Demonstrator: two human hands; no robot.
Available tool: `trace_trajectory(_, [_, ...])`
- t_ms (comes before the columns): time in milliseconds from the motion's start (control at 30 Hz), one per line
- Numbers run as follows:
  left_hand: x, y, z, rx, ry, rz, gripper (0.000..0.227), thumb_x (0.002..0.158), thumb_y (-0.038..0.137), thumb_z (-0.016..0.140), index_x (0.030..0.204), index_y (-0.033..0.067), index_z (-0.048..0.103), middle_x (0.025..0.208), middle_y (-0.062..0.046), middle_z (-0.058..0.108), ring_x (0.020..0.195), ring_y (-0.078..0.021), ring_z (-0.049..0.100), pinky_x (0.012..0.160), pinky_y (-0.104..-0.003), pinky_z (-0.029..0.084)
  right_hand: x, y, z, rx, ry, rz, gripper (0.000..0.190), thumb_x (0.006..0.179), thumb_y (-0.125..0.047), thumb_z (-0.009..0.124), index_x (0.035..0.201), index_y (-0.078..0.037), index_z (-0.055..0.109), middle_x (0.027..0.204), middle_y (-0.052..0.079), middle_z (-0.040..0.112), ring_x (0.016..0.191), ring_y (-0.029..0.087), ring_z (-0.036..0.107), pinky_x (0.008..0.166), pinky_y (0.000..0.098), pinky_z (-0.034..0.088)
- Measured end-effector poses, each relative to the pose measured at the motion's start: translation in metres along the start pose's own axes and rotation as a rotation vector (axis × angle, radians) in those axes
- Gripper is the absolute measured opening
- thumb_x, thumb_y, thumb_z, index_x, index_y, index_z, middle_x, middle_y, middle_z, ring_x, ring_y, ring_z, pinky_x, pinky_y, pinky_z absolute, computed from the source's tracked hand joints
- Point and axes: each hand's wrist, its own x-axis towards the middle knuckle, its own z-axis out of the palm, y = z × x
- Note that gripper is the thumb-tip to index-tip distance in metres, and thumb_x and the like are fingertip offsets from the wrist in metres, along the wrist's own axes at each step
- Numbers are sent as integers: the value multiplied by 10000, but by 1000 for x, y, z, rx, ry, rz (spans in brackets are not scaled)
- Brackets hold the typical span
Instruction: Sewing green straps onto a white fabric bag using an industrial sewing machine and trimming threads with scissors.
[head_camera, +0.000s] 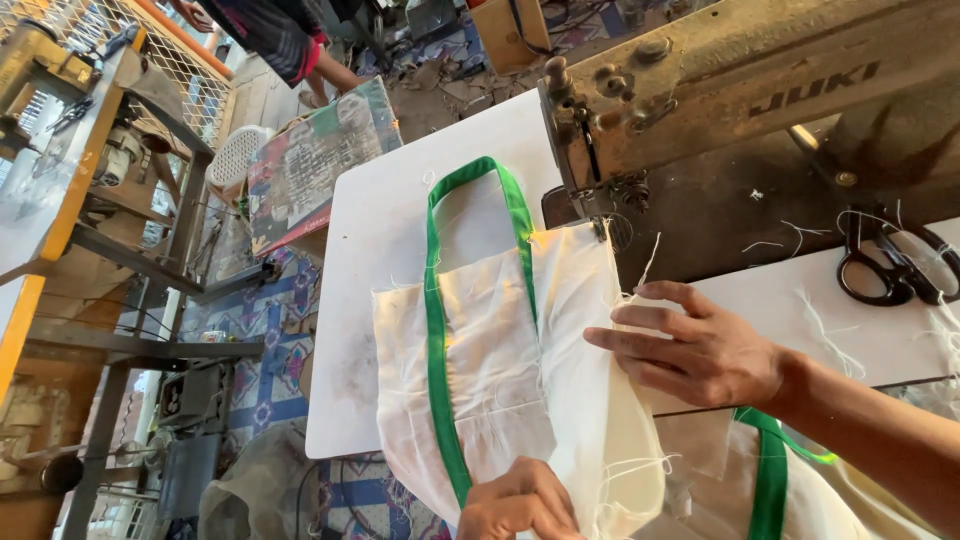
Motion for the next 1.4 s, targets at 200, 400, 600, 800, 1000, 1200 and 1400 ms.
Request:
trace_trajectory(200, [-2,-5,-4,-114,98,-86,427,850,354,809,541,79,705,502,-118,598,513,-216,600,476,-298,447,3,1,-2,28,0,17,131,1033,-56,502,1081,34,585,1333,134,667,1092,298,635,949,506,510])
trace_trajectory(400, [0,6,-1,7,-115,-94,515,989,357,683,539,109,642,601,-45,649,590,-135,617,631,-294,479,-13,2,6,27,-58,-7,64,1009,-35,537,959,-22,575,1159,109,677,980,294,560,953,540,489])
trace_trajectory(600, [11,-7,-13,53,-110,-74,478,973,324,707,543,124,650,592,-28,639,584,-129,618,663,-292,479,-4,1,3,84,-51,-15,137,1026,-13,486,905,4,548,1044,144,654,943,314,591,914,503,514])
trace_trajectory(800, [47,-99,-59,611,-121,172,464,938,278,696,1353,87,616,1495,-175,539,1448,-359,475,1191,-476,385,-5,-14,-3,111,-130,110,274,1050,-32,363,927,26,600,1029,173,651,914,284,639,1026,554,485])
trace_trajectory(1000, [64,-148,-79,911,-211,164,628,1026,484,492,1575,191,406,1668,-128,362,1578,-387,250,1258,-554,184,-10,-16,-1,92,-123,222,223,1045,-1,420,896,18,585,918,127,600,808,272,558,1023,524,471])
trace_trajectory(1200, [84,-145,-88,952,-299,163,618,998,492,545,1511,153,484,1627,-111,428,1560,-369,268,1245,-525,200,-7,-24,13,-42,-186,159,192,1010,24,563,822,-14,556,899,153,628,838,239,624,1150,547,447])
trace_trajectory(1400, [113,-146,-38,932,-219,360,346,992,361,626,1269,168,704,1353,-72,629,1363,-349,540,1175,-506,353,-10,-39,29,-35,-64,334,238,983,35,503,779,-27,609,753,84,579,622,245,645,955,497,583])
